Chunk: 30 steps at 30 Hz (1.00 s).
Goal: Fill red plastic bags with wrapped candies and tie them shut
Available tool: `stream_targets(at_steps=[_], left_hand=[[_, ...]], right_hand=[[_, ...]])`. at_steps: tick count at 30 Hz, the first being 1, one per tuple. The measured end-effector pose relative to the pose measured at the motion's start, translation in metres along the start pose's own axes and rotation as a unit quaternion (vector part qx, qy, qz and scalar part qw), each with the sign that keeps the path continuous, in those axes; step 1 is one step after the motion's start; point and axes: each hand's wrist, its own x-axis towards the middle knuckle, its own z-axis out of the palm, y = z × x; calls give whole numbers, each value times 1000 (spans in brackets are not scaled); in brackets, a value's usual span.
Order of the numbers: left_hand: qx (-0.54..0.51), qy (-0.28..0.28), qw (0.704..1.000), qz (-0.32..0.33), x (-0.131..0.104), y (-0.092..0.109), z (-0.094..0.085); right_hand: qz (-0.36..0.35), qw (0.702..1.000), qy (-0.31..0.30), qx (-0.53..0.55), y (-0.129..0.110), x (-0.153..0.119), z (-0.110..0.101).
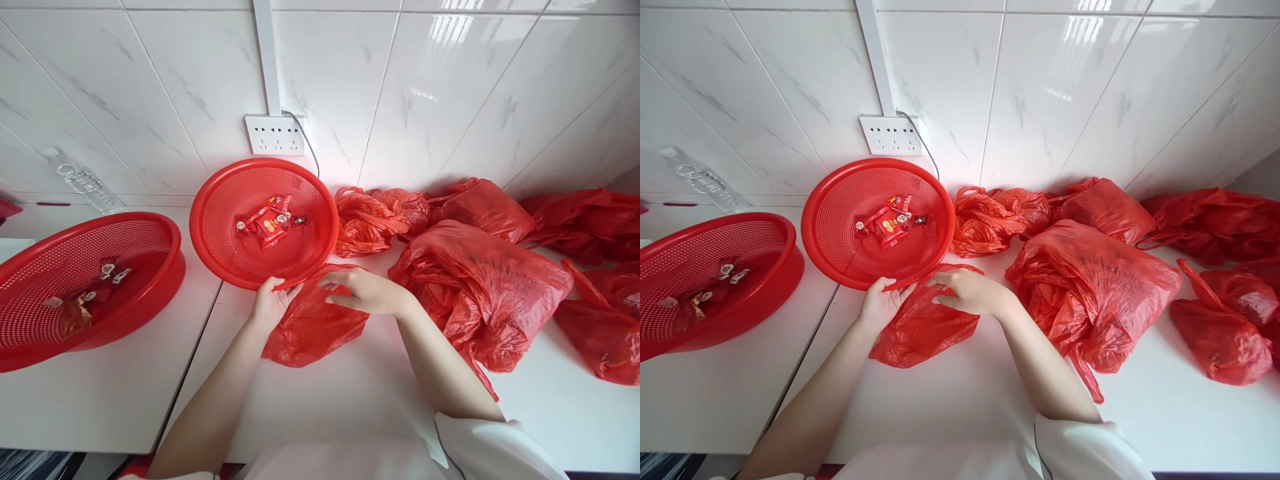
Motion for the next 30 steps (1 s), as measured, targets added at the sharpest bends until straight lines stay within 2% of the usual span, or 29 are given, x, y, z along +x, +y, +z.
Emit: stream_targets(at_steps=[3, 6, 9, 12, 17, 21, 26, 30], left_hand=[[26, -1, 999, -27, -1, -2, -12], [26, -15, 998, -47, 1, -5, -24], [26, -35, 997, -62, 4, -8, -32], [39, -43, 996, -67, 6, -11, -36], [69, -58, 995, -50, 3, -14, -33], [72, -72, 994, -40, -1, -13, -27], [75, -43, 996, -30, -1, -12, -27], [65, -56, 995, -46, 1, -13, -32]], right_hand=[[14, 1000, 21, 6, 7, 6, -4], [35, 996, 76, -12, 16, 24, -2], [92, 981, 142, -96, 31, 47, 7], [164, 953, 175, -188, 48, 65, 22], [176, 942, 158, -237, 68, 71, 44], [175, 933, 134, -286, 73, 67, 52], [184, 923, 141, -307, 72, 64, 52], [133, 931, 149, -305, 73, 61, 45]])
